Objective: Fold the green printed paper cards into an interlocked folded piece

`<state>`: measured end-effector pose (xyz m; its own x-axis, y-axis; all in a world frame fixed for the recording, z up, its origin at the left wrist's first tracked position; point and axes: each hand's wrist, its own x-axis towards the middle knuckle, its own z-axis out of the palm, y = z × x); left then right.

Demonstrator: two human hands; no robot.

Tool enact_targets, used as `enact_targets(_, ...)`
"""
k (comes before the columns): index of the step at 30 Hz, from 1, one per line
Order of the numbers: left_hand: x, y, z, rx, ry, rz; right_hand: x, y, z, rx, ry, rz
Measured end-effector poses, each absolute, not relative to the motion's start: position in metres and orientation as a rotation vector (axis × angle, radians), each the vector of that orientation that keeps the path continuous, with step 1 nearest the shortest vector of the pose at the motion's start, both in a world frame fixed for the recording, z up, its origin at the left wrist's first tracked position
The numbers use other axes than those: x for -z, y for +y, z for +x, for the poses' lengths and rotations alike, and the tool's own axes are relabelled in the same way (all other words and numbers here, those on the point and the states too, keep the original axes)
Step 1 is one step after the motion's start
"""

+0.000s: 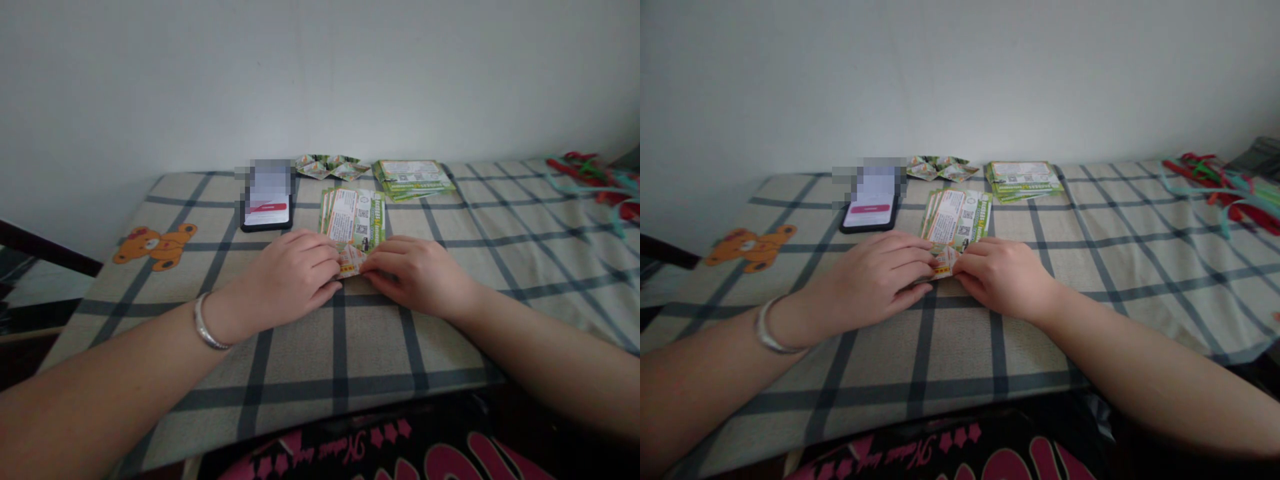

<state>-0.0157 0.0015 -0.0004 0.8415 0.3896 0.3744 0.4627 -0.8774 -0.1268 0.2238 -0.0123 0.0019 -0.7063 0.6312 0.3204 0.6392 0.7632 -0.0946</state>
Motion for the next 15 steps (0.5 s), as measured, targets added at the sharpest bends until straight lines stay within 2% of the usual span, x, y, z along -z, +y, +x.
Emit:
enact_targets(9,0.0052,0.0052,-0.0161,0.634,-0.802,-2.896,-0.0008,-0.0105,0.2194,-0.043,-2.587,-1.058)
enact_targets(15,0.0033,0.0042,-0.0131,0.62,-0.735,-2.838,0.0012,-0.0085,0.2178,-0.065,-2.565,-1.056)
